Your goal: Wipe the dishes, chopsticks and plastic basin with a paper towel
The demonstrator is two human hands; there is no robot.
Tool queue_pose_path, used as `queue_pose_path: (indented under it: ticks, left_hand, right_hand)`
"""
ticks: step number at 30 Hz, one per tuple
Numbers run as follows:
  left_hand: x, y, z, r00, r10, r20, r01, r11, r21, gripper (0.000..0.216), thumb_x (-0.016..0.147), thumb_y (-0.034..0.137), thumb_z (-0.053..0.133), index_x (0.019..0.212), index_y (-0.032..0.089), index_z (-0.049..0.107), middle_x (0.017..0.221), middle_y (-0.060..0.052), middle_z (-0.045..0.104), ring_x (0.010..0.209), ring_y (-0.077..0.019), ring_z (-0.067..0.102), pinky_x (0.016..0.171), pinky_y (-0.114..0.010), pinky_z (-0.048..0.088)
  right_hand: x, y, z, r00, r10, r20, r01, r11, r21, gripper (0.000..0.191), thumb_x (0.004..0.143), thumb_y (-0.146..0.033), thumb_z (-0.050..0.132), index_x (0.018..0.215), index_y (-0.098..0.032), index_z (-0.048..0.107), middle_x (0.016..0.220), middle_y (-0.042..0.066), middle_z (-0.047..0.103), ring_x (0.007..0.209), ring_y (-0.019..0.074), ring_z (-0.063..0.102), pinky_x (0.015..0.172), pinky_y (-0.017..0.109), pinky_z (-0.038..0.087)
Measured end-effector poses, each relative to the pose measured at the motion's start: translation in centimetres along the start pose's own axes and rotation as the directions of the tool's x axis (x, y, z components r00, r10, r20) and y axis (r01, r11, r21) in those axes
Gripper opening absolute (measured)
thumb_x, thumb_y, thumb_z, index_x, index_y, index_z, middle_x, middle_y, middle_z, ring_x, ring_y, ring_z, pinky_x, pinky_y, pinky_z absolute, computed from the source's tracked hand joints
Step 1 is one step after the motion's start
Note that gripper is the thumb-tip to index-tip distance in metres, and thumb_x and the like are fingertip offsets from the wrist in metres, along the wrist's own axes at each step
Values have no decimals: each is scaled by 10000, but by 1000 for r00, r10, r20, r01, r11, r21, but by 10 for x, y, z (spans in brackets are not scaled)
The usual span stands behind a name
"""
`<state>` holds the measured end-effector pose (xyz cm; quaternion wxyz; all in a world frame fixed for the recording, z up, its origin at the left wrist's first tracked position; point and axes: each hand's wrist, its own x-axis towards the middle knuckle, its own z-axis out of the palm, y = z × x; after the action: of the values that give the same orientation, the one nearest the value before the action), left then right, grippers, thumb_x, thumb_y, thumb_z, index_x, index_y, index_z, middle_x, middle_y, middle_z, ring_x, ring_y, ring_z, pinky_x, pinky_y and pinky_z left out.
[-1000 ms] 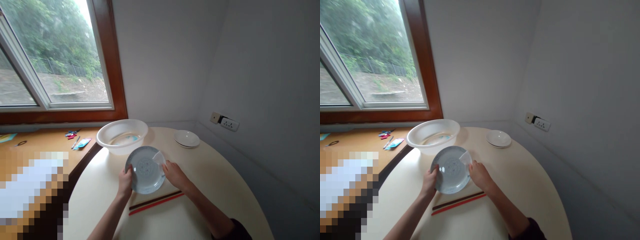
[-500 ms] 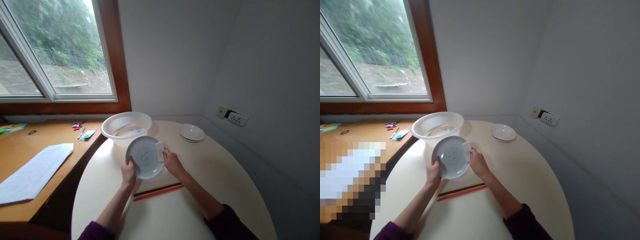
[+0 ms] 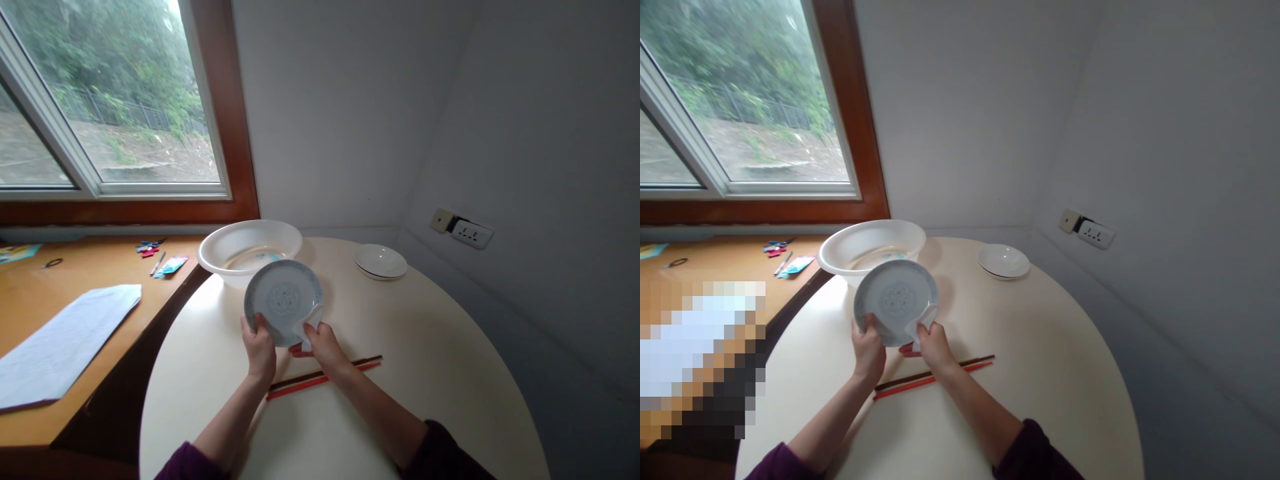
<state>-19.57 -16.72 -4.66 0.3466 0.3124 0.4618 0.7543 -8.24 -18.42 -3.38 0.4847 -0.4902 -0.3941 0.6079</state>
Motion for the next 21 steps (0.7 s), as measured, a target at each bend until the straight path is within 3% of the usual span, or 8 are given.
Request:
queue_pose_path:
  ticks: [3,7,10,14,18,21]
  left_hand:
    - [6,8,1,994,-87,65,91,994,-65,325,718,345,610,989,170,565,918,-43,642,837,-154,598,770,-261,459]
    - [18,16,-1,940,-301,161,315,947,-65,327,701,393,617,893,129,619,852,-65,665,770,-173,613,710,-278,479]
    - [19,15,-3,942,-313,120,316,949,-12,315,723,400,604,867,121,635,827,-68,673,758,-183,616,705,-292,481]
    - [13,11,0,953,-302,-13,302,953,-5,239,784,330,555,843,112,632,801,-68,670,728,-176,614,701,-294,480]
    - [6,10,4,901,-422,-96,416,906,-81,163,827,228,514,831,105,621,811,-82,674,703,-158,622,714,-287,490]
    - [3,8,5,838,-541,-72,531,839,-122,160,840,178,500,780,90,620,775,-97,677,640,-148,622,679,-279,505]
  right_hand:
    - [6,-8,-12,998,-66,-15,64,990,-127,158,853,-261,418,769,-143,480,465,0,579,418,146,609,433,245,531]
    - [11,-22,-38,984,-176,40,179,918,-353,221,837,-372,452,748,-170,454,413,-40,530,363,131,567,341,198,452]
    - [9,-28,-49,971,-224,87,239,868,-435,325,840,-482,414,730,-179,453,387,-45,508,336,125,532,324,197,411]
    - [2,-29,-43,930,-366,32,345,839,-420,476,841,-611,312,670,-189,453,414,-21,509,365,124,520,373,221,414]
    - [-4,-23,-30,863,-505,4,450,763,-464,518,864,-621,240,668,-197,465,454,-6,509,406,127,511,407,230,394]
    - [-8,-16,-25,831,-553,62,481,658,-579,548,892,-571,189,618,-204,489,485,35,544,450,148,526,479,265,427]
